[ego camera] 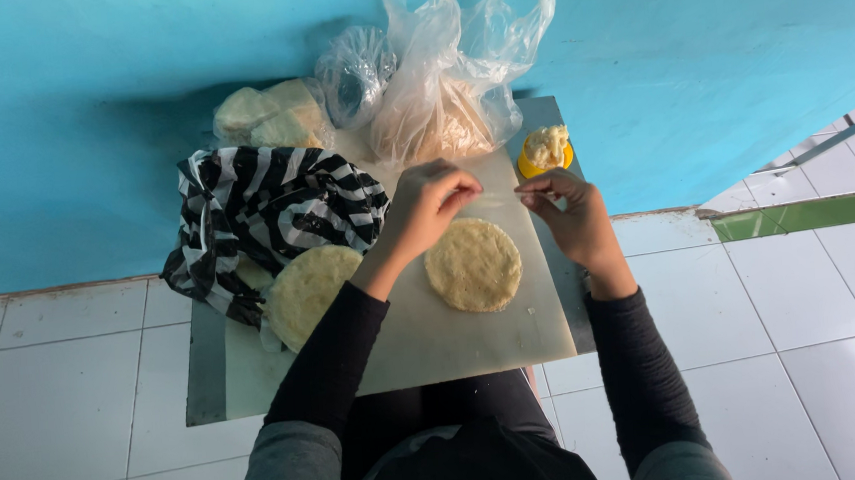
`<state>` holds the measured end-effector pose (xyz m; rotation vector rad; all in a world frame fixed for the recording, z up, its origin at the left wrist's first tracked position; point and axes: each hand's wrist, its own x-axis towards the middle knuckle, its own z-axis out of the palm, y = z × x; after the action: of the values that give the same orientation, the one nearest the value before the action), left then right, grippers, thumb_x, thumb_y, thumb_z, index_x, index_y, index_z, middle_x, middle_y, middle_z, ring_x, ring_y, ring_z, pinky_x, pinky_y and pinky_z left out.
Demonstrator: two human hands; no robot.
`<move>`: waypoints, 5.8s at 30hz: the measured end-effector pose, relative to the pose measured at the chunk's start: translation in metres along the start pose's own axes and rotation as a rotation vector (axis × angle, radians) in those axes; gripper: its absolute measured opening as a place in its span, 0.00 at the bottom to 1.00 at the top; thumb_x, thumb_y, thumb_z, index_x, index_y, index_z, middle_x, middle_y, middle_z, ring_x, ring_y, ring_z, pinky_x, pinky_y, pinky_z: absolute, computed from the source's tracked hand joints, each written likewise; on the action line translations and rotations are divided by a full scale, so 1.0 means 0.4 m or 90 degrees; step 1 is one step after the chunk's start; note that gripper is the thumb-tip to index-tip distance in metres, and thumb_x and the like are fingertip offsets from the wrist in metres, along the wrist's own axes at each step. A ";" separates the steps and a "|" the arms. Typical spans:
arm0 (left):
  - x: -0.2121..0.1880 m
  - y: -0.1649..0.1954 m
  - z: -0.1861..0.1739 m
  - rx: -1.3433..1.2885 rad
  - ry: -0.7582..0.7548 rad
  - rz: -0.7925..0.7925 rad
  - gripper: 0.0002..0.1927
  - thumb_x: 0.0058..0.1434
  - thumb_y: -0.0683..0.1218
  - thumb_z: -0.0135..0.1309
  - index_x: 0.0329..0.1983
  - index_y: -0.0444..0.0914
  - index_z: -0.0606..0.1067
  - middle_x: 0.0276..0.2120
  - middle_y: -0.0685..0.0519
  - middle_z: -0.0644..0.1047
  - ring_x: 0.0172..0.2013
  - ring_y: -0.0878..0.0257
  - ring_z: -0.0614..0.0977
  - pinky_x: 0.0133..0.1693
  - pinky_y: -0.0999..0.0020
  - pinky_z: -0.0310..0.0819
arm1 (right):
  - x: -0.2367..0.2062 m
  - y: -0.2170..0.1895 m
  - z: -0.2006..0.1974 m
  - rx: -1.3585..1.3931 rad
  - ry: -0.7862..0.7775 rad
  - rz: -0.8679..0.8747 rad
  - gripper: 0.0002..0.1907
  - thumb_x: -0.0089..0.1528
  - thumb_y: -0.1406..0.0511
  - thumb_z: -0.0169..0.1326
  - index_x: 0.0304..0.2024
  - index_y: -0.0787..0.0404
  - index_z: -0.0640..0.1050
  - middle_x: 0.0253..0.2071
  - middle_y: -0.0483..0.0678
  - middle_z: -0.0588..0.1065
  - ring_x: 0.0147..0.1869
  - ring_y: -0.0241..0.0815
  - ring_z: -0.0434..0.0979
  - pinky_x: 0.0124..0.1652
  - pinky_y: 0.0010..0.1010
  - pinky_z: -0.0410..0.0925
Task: The person sits at a small table and stretches and flattens pieces of dough by hand, pulling the dough thin, folding it, and stacking the flattened rounds on the cutting board. The person works through several dough pieces one at a time, leaving finished rounds on the board.
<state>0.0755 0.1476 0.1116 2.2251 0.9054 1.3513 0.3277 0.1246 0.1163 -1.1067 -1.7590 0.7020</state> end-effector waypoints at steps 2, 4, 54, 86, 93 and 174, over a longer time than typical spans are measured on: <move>-0.050 0.013 0.002 0.085 -0.030 0.027 0.03 0.61 0.42 0.63 0.36 0.41 0.80 0.34 0.55 0.80 0.37 0.58 0.82 0.46 0.60 0.71 | -0.043 -0.006 0.015 -0.057 -0.011 -0.038 0.06 0.62 0.72 0.60 0.41 0.60 0.82 0.41 0.43 0.79 0.45 0.36 0.78 0.45 0.25 0.69; -0.118 0.028 0.013 0.145 -0.057 0.022 0.02 0.59 0.43 0.63 0.34 0.42 0.80 0.33 0.57 0.80 0.39 0.58 0.81 0.51 0.55 0.68 | -0.103 -0.007 0.038 -0.136 -0.040 -0.082 0.08 0.58 0.74 0.60 0.38 0.57 0.82 0.40 0.44 0.80 0.47 0.40 0.80 0.46 0.26 0.70; -0.605 0.083 -0.074 -0.454 0.594 -0.477 0.20 0.65 0.36 0.59 0.56 0.29 0.66 0.48 0.46 0.78 0.48 0.63 0.81 0.51 0.69 0.77 | -0.193 -0.201 0.488 0.056 -0.265 -0.059 0.12 0.60 0.66 0.63 0.46 0.63 0.80 0.43 0.49 0.79 0.44 0.42 0.82 0.42 0.32 0.75; -0.346 0.242 -0.045 -0.035 0.282 -0.363 0.10 0.68 0.45 0.56 0.43 0.32 0.72 0.32 0.49 0.82 0.31 0.64 0.87 0.30 0.72 0.82 | -0.160 -0.052 0.392 0.341 -0.051 0.245 0.06 0.70 0.69 0.50 0.44 0.69 0.74 0.34 0.42 0.74 0.35 0.29 0.70 0.35 0.23 0.66; -0.403 0.226 -0.049 0.130 0.287 -0.289 0.14 0.66 0.47 0.54 0.48 0.33 0.70 0.61 0.37 0.69 0.54 0.51 0.76 0.53 0.61 0.72 | -0.168 -0.109 0.404 0.426 -0.119 0.152 0.11 0.68 0.66 0.51 0.51 0.64 0.71 0.36 0.40 0.73 0.33 0.29 0.70 0.36 0.21 0.67; -0.374 0.224 -0.029 -0.451 0.182 -0.295 0.30 0.74 0.44 0.43 0.76 0.31 0.54 0.72 0.43 0.62 0.72 0.59 0.63 0.70 0.65 0.55 | -0.149 -0.190 0.292 0.304 -0.117 0.096 0.16 0.63 0.65 0.60 0.49 0.66 0.71 0.34 0.40 0.73 0.38 0.27 0.70 0.37 0.20 0.67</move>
<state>0.0452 -0.0209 0.0765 1.2295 0.7946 1.4739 0.2036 0.0384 0.1056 -0.8671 -1.5482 1.2748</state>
